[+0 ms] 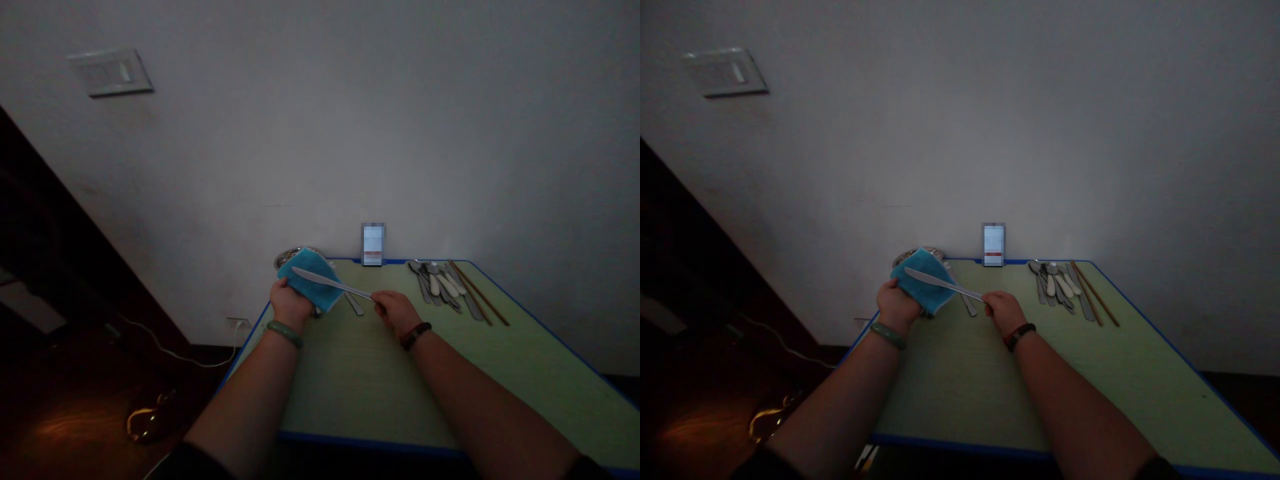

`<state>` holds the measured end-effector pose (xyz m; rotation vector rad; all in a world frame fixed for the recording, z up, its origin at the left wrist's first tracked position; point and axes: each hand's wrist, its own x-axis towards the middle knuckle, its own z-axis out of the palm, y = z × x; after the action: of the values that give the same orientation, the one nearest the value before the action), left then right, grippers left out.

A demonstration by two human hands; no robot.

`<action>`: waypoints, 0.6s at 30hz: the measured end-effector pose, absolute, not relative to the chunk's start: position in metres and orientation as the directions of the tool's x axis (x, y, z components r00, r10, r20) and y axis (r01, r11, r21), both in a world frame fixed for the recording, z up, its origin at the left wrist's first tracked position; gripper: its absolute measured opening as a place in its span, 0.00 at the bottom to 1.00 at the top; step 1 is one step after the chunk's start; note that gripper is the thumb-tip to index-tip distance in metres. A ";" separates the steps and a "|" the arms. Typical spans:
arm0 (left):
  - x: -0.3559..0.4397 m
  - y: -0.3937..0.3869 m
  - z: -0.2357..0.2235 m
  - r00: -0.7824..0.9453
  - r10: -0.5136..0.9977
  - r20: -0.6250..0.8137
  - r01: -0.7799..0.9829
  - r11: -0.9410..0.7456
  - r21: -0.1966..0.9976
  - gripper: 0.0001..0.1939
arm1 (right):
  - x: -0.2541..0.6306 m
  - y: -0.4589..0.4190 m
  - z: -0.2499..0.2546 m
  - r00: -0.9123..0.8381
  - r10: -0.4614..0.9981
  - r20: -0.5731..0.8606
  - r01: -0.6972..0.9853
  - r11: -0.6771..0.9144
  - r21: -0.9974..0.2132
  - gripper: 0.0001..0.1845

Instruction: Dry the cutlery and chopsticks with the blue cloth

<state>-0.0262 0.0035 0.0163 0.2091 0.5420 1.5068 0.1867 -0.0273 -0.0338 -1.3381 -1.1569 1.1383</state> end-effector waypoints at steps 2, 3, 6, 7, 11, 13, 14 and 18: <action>-0.027 0.004 0.016 -0.047 0.978 -0.202 -0.889 0.051 0.456 0.30 | 0.188 -0.027 -0.032 0.124 0.992 -0.028 0.040 -0.033 -0.999 0.15; -0.027 0.004 0.016 -0.055 0.978 -0.201 -0.892 0.042 0.449 0.30 | 0.188 -0.027 -0.031 0.133 0.991 -0.021 0.027 -0.025 -0.999 0.16; -0.028 0.005 0.016 -0.062 0.979 -0.197 -0.904 0.029 0.427 0.31 | 0.188 -0.028 -0.027 0.150 0.989 -0.007 -0.020 -0.004 -1.000 0.16; -0.029 0.005 0.016 -0.065 0.979 -0.191 -0.906 0.023 0.423 0.31 | 0.188 -0.029 -0.026 0.154 0.988 -0.002 -0.045 0.005 -0.999 0.16; -0.029 0.005 0.017 -0.084 0.979 -0.184 -0.904 0.003 0.428 0.30 | 0.186 -0.030 -0.024 0.175 0.984 0.031 -0.128 0.054 -0.990 0.20; -0.029 0.006 0.017 -0.093 0.978 -0.187 -0.900 -0.002 0.436 0.30 | 0.185 -0.030 -0.025 0.167 0.985 0.053 -0.129 0.075 -0.989 0.21; -0.029 0.007 0.017 -0.095 0.978 -0.186 -0.900 -0.005 0.435 0.29 | 0.185 -0.030 -0.025 0.154 0.986 0.062 -0.124 0.082 -0.989 0.22; -0.030 0.009 0.017 -0.105 0.978 -0.179 -0.908 -0.021 0.418 0.28 | 0.185 -0.032 -0.025 0.103 0.992 0.075 -0.063 0.082 -0.995 0.25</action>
<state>-0.0296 0.0088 0.0165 0.1798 0.4971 1.6039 0.1846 -0.0323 -0.0254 -1.1487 -1.1233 1.1094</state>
